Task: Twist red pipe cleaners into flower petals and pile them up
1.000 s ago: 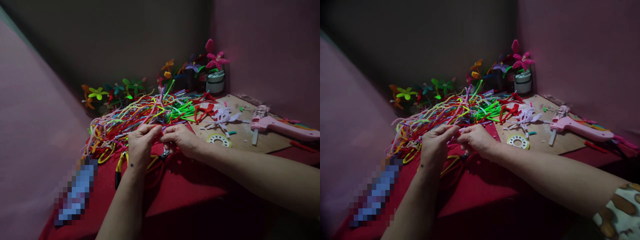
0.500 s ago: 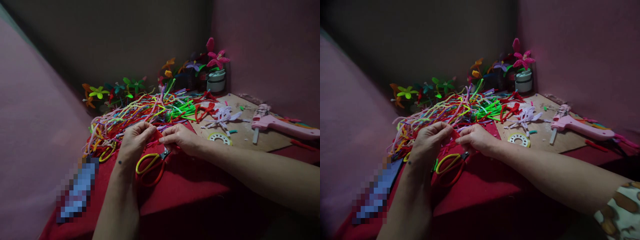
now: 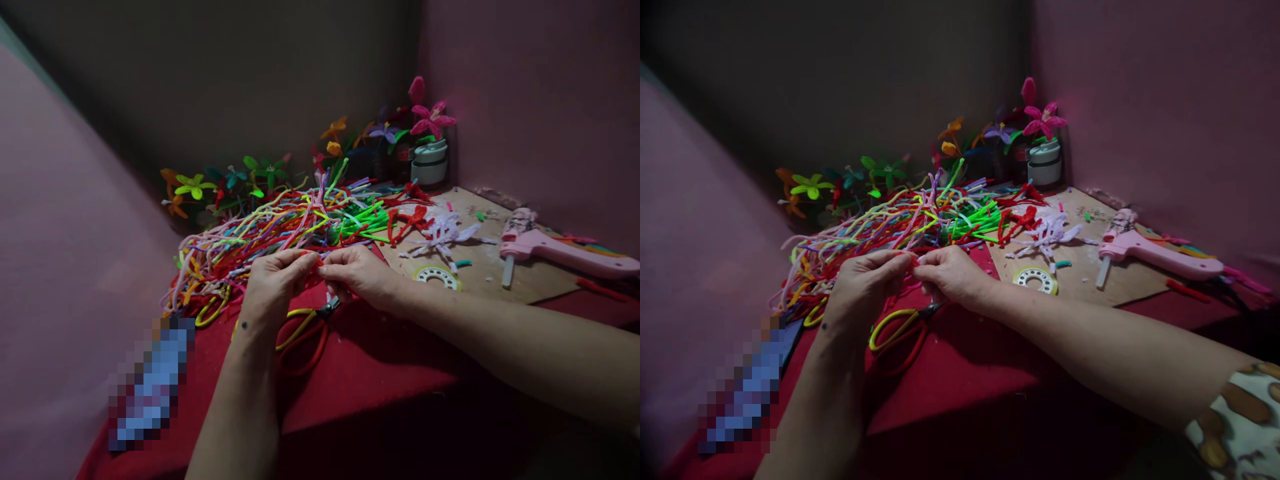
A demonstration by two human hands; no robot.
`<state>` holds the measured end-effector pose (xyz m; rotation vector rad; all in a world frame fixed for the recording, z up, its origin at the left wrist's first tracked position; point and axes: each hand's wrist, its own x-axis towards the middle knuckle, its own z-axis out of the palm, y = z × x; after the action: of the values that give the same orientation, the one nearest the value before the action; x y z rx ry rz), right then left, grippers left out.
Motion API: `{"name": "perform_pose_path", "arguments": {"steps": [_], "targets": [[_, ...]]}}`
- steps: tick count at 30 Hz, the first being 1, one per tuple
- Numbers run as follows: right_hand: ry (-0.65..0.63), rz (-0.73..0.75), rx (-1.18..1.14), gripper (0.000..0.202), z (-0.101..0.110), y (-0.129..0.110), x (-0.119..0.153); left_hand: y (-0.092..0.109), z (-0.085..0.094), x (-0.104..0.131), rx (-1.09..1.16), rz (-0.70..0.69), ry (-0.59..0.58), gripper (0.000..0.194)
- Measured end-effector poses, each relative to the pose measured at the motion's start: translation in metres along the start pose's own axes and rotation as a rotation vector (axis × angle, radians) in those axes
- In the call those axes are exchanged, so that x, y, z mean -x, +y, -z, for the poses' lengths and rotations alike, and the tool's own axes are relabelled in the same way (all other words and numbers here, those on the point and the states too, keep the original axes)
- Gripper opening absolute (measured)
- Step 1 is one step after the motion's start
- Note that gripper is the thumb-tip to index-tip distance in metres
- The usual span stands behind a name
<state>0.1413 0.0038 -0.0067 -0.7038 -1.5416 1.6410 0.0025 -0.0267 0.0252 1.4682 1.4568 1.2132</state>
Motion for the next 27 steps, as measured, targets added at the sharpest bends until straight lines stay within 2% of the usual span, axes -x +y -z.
{"name": "perform_pose_path", "arguments": {"steps": [3,6,8,9,11,14,15,16,17,20,21,23,27], "targets": [[0.032,0.003,0.032,0.021,-0.002,0.001,0.0,-0.006,-0.006,0.001,-0.135,-0.125,0.166,0.015],[0.084,-0.023,-0.016,0.018,-0.004,0.003,0.0,-0.013,-0.013,0.002,-0.426,-0.408,0.326,0.014],[0.103,-0.055,-0.07,0.014,-0.005,0.005,0.001,-0.015,-0.015,0.002,-0.563,-0.538,0.365,0.015],[0.109,-0.068,-0.091,0.013,-0.005,0.005,0.001,-0.015,-0.015,0.002,-0.571,-0.549,0.364,0.016],[0.124,-0.078,-0.113,0.014,-0.005,0.006,0.001,-0.015,-0.013,-0.001,-0.455,-0.44,0.298,0.016],[0.119,-0.064,-0.093,0.015,-0.004,0.006,0.002,-0.016,-0.01,-0.005,-0.167,-0.141,0.043,0.02],[0.112,-0.059,-0.076,0.015,-0.004,0.007,0.001,-0.016,-0.009,-0.006,-0.113,-0.091,-0.019,0.021],[0.107,-0.056,-0.059,0.014,-0.004,0.007,0.001,-0.017,-0.01,-0.006,-0.103,-0.093,-0.033,0.02],[0.105,-0.05,-0.043,0.014,-0.004,0.008,0.001,-0.018,-0.011,-0.006,-0.14,-0.141,0.001,0.02],[0.104,-0.043,-0.029,0.015,-0.004,0.008,0.001,-0.017,-0.016,-0.003,-0.378,-0.358,0.209,0.024],[0.098,-0.048,-0.042,0.015,-0.004,0.008,0.001,-0.016,-0.017,-0.003,-0.43,-0.391,0.24,0.026],[0.087,-0.067,-0.083,0.014,-0.004,0.008,0.001,-0.013,-0.016,-0.003,-0.391,-0.34,0.199,0.024],[0.12,-0.093,-0.224,0.015,-0.001,0.007,-0.002,-0.009,-0.008,-0.007,-0.095,-0.056,0.002,0.026]]}}
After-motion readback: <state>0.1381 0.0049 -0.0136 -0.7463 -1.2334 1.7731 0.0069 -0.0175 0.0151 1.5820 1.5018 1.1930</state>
